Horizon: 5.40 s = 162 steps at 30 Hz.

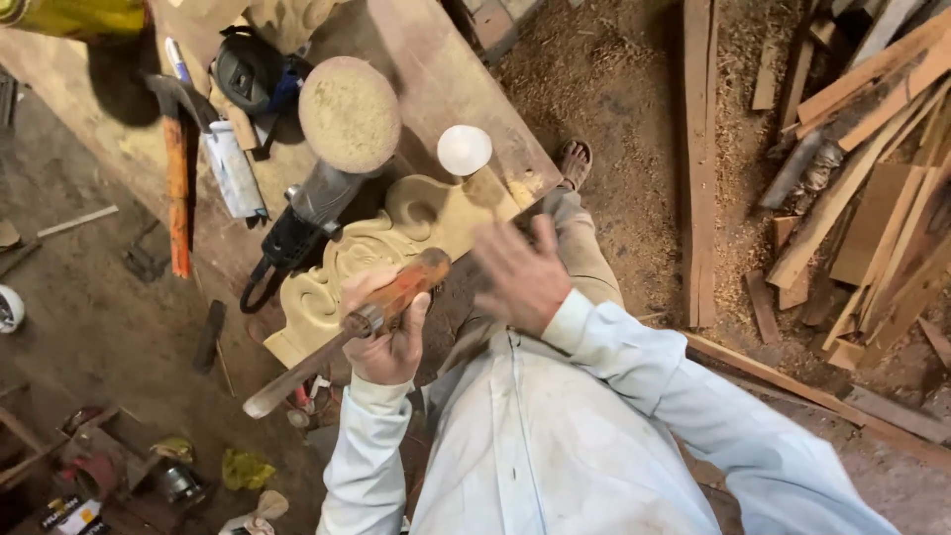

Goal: Applying glue to a decorative wooden carving and sanding the surface with a power tool

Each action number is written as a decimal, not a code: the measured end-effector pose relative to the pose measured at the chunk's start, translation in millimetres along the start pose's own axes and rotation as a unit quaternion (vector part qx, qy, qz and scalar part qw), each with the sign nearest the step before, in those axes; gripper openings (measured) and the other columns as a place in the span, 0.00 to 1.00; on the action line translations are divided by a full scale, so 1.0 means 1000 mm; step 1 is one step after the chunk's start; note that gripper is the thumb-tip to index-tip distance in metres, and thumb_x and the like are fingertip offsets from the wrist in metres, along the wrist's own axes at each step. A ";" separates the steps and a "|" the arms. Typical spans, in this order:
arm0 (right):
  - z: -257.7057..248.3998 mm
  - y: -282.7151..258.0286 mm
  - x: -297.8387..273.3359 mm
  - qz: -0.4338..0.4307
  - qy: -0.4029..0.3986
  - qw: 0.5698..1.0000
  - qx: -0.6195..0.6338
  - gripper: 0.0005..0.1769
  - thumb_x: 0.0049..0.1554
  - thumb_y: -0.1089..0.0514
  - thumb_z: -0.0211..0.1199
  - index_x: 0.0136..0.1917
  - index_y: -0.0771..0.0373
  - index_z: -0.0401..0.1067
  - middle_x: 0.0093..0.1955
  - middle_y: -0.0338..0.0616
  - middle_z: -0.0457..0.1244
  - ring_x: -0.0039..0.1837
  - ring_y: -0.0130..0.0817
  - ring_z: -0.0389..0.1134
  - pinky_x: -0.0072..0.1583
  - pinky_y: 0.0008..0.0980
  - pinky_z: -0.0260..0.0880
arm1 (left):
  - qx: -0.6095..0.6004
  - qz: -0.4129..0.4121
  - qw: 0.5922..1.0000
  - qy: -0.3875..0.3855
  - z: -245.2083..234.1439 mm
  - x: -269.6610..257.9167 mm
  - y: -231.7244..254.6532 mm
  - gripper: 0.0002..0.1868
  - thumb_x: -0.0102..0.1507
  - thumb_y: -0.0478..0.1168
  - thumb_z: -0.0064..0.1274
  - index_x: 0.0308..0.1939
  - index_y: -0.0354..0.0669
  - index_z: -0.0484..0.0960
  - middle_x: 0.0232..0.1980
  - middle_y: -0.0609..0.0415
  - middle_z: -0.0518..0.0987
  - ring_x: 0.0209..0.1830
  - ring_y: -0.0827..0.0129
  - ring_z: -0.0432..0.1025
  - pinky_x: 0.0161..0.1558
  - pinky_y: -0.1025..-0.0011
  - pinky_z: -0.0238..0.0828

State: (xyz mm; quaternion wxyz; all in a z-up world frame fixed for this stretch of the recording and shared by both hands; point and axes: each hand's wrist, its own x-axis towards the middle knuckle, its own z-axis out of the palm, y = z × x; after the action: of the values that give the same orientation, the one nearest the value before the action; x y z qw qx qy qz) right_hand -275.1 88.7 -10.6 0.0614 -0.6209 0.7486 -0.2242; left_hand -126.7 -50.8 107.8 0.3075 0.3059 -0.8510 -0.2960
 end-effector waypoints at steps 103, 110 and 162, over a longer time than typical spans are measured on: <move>-0.072 0.084 0.032 0.193 -0.506 0.732 0.413 0.30 0.57 0.43 0.65 0.70 0.49 0.71 0.61 0.55 0.70 0.66 0.57 0.68 0.65 0.53 0.70 | 0.176 -0.121 0.975 0.063 0.066 -0.055 0.015 0.29 0.60 0.51 0.62 0.60 0.37 0.81 0.42 0.50 0.75 0.37 0.59 0.76 0.39 0.68 0.77; -0.079 0.087 0.039 0.202 -0.508 0.729 0.412 0.30 0.56 0.45 0.66 0.70 0.52 0.71 0.62 0.57 0.69 0.67 0.56 0.67 0.67 0.53 0.69 | 0.179 -0.117 0.975 0.054 0.066 -0.052 0.016 0.28 0.61 0.49 0.60 0.59 0.34 0.81 0.41 0.46 0.75 0.37 0.54 0.76 0.41 0.64 0.77; -0.099 0.115 0.051 0.223 -0.478 0.763 0.374 0.30 0.56 0.45 0.67 0.69 0.54 0.72 0.63 0.54 0.70 0.68 0.49 0.69 0.68 0.48 0.69 | 0.072 -0.201 0.973 0.082 0.063 -0.075 0.026 0.31 0.58 0.52 0.65 0.60 0.38 0.82 0.40 0.47 0.77 0.37 0.52 0.75 0.42 0.63 0.74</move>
State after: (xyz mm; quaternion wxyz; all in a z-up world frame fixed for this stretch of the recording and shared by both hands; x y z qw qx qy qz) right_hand -426.5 80.5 40.0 0.6873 -0.3910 0.5959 -0.1404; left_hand -133.0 38.4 60.0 0.2872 0.5156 -0.7630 -0.2637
